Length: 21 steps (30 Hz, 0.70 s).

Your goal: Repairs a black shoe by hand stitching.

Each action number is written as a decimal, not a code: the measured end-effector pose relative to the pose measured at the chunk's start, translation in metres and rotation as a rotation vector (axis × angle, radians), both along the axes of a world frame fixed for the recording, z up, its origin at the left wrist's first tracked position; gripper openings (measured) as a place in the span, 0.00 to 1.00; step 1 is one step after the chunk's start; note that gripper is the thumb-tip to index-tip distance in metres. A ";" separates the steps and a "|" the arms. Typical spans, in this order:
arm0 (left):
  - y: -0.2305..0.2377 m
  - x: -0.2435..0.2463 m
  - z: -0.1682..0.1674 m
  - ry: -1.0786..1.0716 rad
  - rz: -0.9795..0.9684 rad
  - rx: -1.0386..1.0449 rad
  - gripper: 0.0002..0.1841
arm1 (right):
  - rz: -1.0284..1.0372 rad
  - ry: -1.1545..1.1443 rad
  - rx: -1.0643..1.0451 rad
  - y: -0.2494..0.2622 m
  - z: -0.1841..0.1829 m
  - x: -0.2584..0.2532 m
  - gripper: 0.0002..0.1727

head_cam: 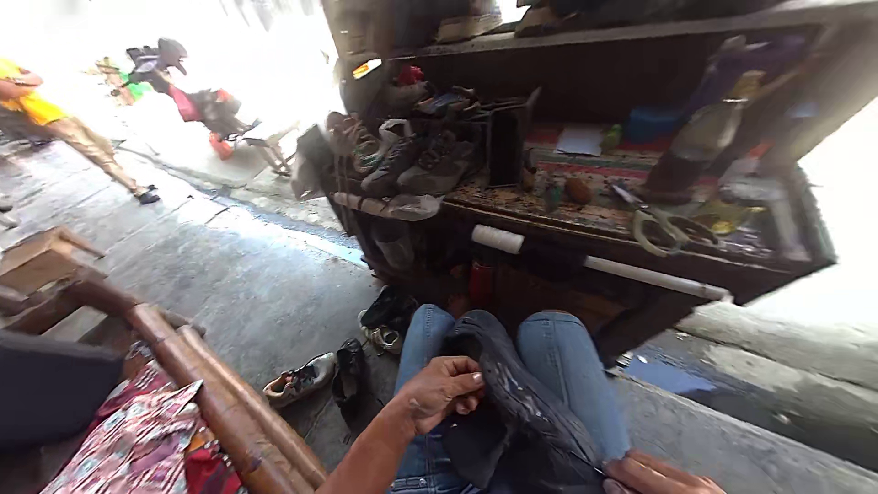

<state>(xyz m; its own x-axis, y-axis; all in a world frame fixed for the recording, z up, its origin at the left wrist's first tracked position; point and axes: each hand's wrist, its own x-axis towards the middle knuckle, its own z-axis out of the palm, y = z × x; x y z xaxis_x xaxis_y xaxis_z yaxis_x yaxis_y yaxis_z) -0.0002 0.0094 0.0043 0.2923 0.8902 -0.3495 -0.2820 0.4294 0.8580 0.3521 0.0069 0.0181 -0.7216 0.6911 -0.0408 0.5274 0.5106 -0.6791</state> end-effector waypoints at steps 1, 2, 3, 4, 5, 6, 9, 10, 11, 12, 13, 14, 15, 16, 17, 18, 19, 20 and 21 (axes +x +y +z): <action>0.001 0.000 0.003 -0.006 0.004 -0.001 0.05 | -0.009 0.007 0.018 -0.002 -0.001 0.000 0.15; 0.002 -0.002 0.005 -0.048 0.022 0.002 0.06 | -0.020 0.012 0.043 -0.004 -0.003 0.000 0.15; 0.003 -0.004 0.005 -0.116 0.055 0.013 0.06 | -0.031 0.022 0.072 -0.005 -0.005 0.000 0.14; 0.003 -0.006 0.004 -0.202 0.090 0.036 0.06 | -0.045 0.037 0.108 -0.006 -0.009 0.000 0.14; 0.002 -0.010 0.001 -0.304 0.116 0.067 0.06 | -0.057 0.048 0.137 -0.007 -0.013 0.000 0.13; 0.001 -0.013 -0.002 -0.414 0.128 0.098 0.06 | -0.067 0.056 0.161 -0.007 -0.016 0.000 0.13; -0.006 -0.016 -0.015 -0.682 0.129 0.125 0.08 | -0.068 0.078 0.192 -0.006 -0.023 -0.002 0.13; -0.006 -0.016 -0.018 -0.712 0.129 0.115 0.09 | -0.065 0.077 0.191 -0.006 -0.023 -0.002 0.13; -0.005 -0.015 -0.020 -0.679 0.138 0.096 0.09 | -0.065 0.079 0.190 -0.005 -0.023 -0.003 0.13; -0.003 -0.014 -0.020 -0.559 0.159 0.070 0.09 | -0.062 0.077 0.185 -0.005 -0.022 -0.004 0.13; -0.001 -0.010 -0.017 -0.389 0.182 0.040 0.08 | -0.057 0.073 0.176 -0.004 -0.022 -0.004 0.13; 0.001 -0.005 -0.015 -0.215 0.182 0.016 0.07 | -0.053 0.066 0.172 -0.004 -0.021 -0.005 0.13; 0.004 0.003 -0.013 -0.039 0.151 0.018 0.08 | -0.054 0.066 0.175 -0.004 -0.021 -0.006 0.13; 0.007 0.011 -0.010 0.142 0.090 0.051 0.09 | -0.056 0.068 0.181 -0.004 -0.021 -0.006 0.13; 0.010 0.018 -0.007 0.310 0.000 0.097 0.09 | -0.058 0.072 0.181 -0.004 -0.021 -0.008 0.13; 0.014 0.023 -0.001 0.449 -0.127 0.137 0.10 | -0.059 0.071 0.182 -0.004 -0.021 -0.009 0.13; 0.019 0.026 0.004 0.561 -0.269 0.178 0.12 | -0.060 0.067 0.184 -0.004 -0.021 -0.009 0.13; 0.025 0.028 0.007 0.637 -0.393 0.206 0.11 | -0.063 0.060 0.190 -0.004 -0.021 -0.009 0.13; 0.031 0.029 0.009 0.702 -0.500 0.212 0.09 | -0.068 0.057 0.198 -0.005 -0.021 -0.009 0.13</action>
<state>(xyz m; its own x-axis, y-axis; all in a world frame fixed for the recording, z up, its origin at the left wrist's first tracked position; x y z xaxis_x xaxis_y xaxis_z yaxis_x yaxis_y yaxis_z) 0.0293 0.0401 0.0137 0.4442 0.7822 -0.4369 0.5171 0.1744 0.8380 0.3427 0.0019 -0.0030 -0.6706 0.7285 0.1403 0.5287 0.6019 -0.5985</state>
